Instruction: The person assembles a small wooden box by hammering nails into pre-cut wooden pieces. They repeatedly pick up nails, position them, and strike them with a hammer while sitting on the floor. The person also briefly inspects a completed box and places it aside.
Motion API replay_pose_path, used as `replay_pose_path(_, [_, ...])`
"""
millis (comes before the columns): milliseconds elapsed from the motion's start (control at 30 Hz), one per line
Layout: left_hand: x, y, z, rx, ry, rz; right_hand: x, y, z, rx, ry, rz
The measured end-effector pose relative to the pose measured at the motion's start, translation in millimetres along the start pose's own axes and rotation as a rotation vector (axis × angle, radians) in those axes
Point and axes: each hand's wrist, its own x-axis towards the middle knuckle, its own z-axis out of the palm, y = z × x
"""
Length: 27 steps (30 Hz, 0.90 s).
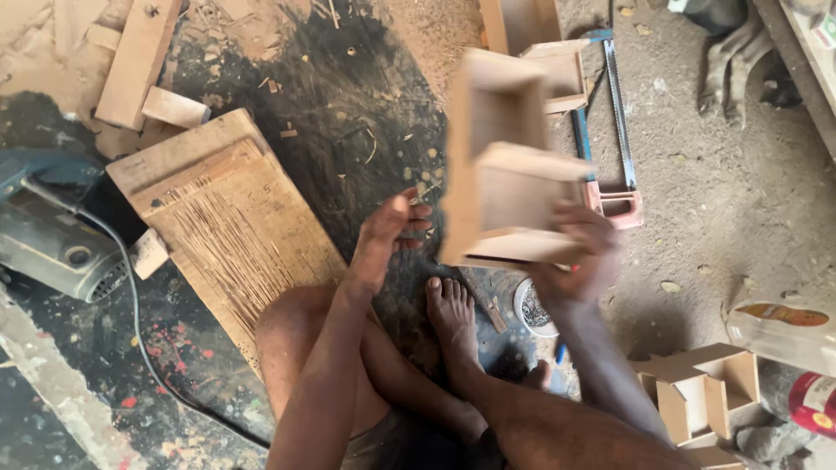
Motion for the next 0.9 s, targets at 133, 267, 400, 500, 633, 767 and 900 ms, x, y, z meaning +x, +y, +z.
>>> replay_pose_path(133, [-4.8,6.4,-5.1,-0.085,0.042,0.084,-11.2,-13.2,60.9,0.095,-0.23,0.237])
replay_pose_path(267, [3.2,12.4,-6.5,0.06,0.246,-0.01,-12.4,-13.7,103.5,0.234,-0.178,0.05])
replay_pose_path(400, [12.9,21.7,-1.2,-0.048,0.274,0.043,-8.9,-14.3,114.8,0.17,-0.234,-0.033])
replay_pose_path(500, [13.4,24.4,2.0,-0.044,0.191,0.102,-16.3,-17.8,111.7,0.053,-0.283,-0.067])
replay_pose_path(633, [13.0,26.6,0.5,0.066,0.242,0.005,-23.8,-32.0,101.6,-0.015,-0.291,-0.153])
replay_pose_path(767, [13.6,25.8,-0.6,0.068,0.275,0.007,-29.1,-49.6,101.3,-0.133,-0.306,-0.199])
replay_pose_path(900, [13.3,27.5,-1.0,0.036,0.283,0.029,-37.7,-49.1,100.4,-0.085,-0.398,-0.184])
